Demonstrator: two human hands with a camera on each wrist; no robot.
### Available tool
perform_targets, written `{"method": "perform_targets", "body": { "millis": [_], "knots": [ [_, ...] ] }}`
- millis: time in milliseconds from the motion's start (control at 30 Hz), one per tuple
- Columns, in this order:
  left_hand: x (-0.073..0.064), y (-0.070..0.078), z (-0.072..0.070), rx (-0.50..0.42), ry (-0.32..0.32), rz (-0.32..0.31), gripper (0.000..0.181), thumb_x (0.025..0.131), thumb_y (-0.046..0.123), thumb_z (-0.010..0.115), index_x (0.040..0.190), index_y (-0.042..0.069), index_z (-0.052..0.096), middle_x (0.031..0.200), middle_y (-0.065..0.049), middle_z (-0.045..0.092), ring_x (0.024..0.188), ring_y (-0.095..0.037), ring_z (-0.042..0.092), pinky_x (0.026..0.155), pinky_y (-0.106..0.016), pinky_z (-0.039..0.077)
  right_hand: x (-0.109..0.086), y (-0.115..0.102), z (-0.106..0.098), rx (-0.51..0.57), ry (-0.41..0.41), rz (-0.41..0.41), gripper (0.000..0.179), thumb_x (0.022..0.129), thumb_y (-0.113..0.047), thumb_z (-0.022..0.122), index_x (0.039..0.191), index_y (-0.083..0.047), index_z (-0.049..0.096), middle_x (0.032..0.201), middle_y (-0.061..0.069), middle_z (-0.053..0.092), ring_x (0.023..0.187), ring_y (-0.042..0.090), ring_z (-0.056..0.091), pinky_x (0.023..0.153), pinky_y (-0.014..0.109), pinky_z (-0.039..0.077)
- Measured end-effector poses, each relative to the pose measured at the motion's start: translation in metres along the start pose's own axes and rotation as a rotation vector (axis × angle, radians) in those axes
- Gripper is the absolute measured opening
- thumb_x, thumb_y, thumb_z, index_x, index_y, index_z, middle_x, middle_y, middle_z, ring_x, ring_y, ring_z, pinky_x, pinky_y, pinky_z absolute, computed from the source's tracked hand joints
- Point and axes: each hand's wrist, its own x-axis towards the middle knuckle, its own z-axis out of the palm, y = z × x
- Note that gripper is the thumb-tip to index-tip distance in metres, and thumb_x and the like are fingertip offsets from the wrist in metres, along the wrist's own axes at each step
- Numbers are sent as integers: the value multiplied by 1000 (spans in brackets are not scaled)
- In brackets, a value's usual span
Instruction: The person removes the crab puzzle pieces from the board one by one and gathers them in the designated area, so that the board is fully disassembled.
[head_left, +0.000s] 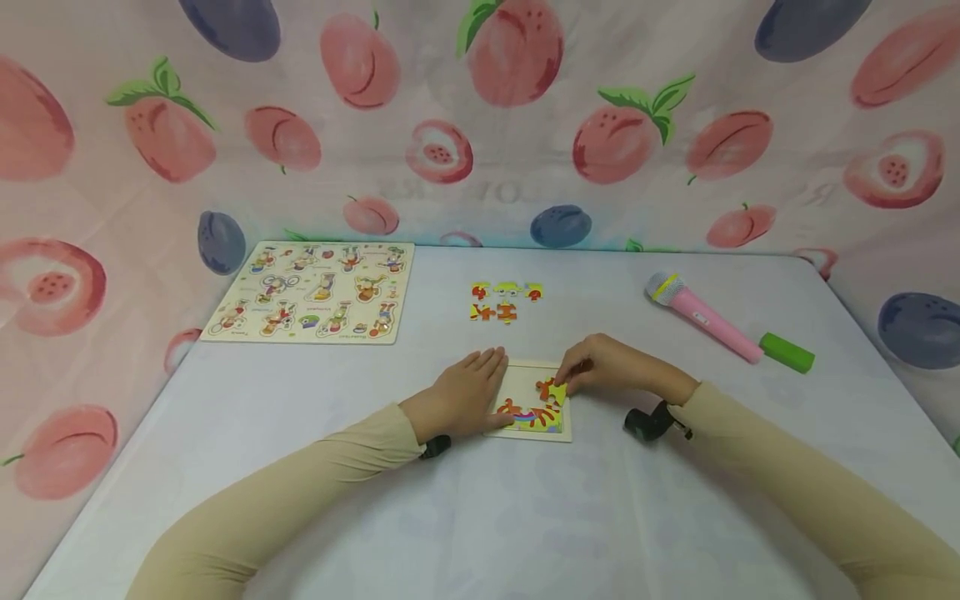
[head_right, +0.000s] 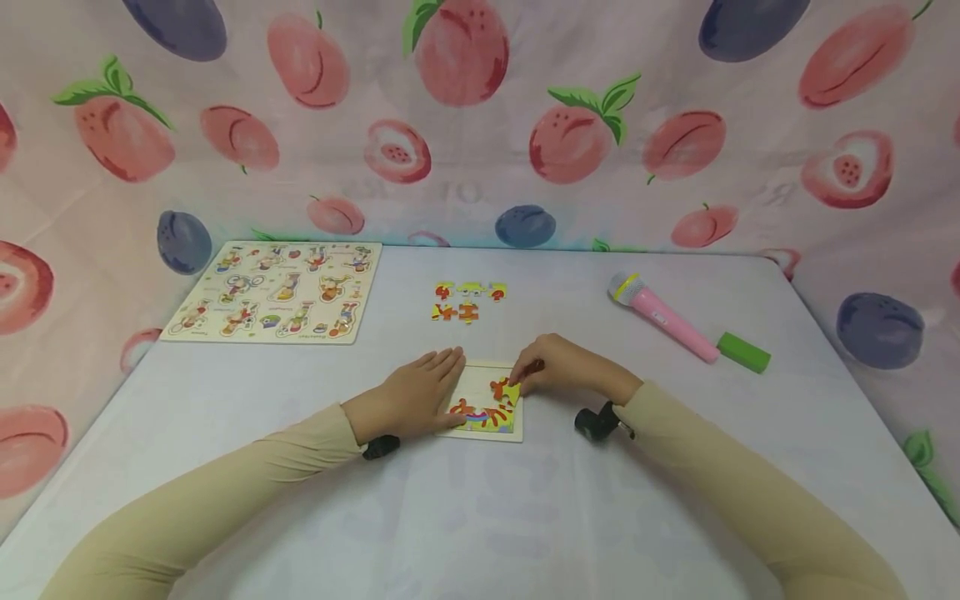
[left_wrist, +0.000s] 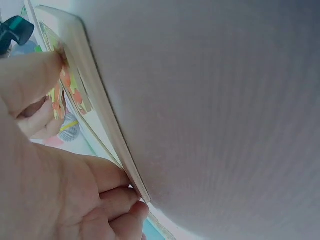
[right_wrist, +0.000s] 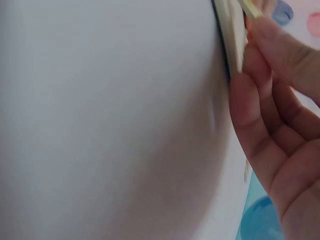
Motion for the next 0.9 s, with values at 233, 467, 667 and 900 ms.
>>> {"method": "perform_targets", "body": {
  "millis": [233, 467, 667, 900],
  "knots": [
    [-1, 0, -1, -14, 3, 3, 85, 93, 61, 39, 149, 0, 20, 157, -14, 20, 146, -23, 19, 120, -34, 18, 11, 12, -25, 21, 20, 26, 16, 80, -9, 72, 95, -5, 74, 95, 9, 73, 78, 7, 61, 67, 18, 51],
    [-1, -1, 1, -13, 4, 3, 85, 93, 61, 38, 149, 0, 20, 157, -14, 19, 146, -24, 18, 120, -35, 18, 39, 29, -51, -39, 92, 89, 16, 81, -10, 71, 96, -6, 75, 93, 10, 74, 75, 7, 61, 65, 19, 49],
    [1, -1, 4, -15, -1, 3, 85, 93, 62, 37, 149, 1, 17, 157, -13, 17, 146, -23, 16, 120, -35, 17, 67, 37, -60, -64, 75, 93, 16, 81, -9, 71, 96, -4, 75, 94, 12, 74, 76, 8, 62, 67, 20, 50],
    [1, -3, 6, -18, 15, 10, 85, 93, 61, 37, 149, 1, 18, 157, -13, 17, 146, -23, 17, 120, -34, 17, 87, 50, -62, -79, 93, 132, 16, 82, -9, 70, 98, -5, 75, 97, 12, 73, 80, 10, 62, 73, 25, 50]
  ]
}}
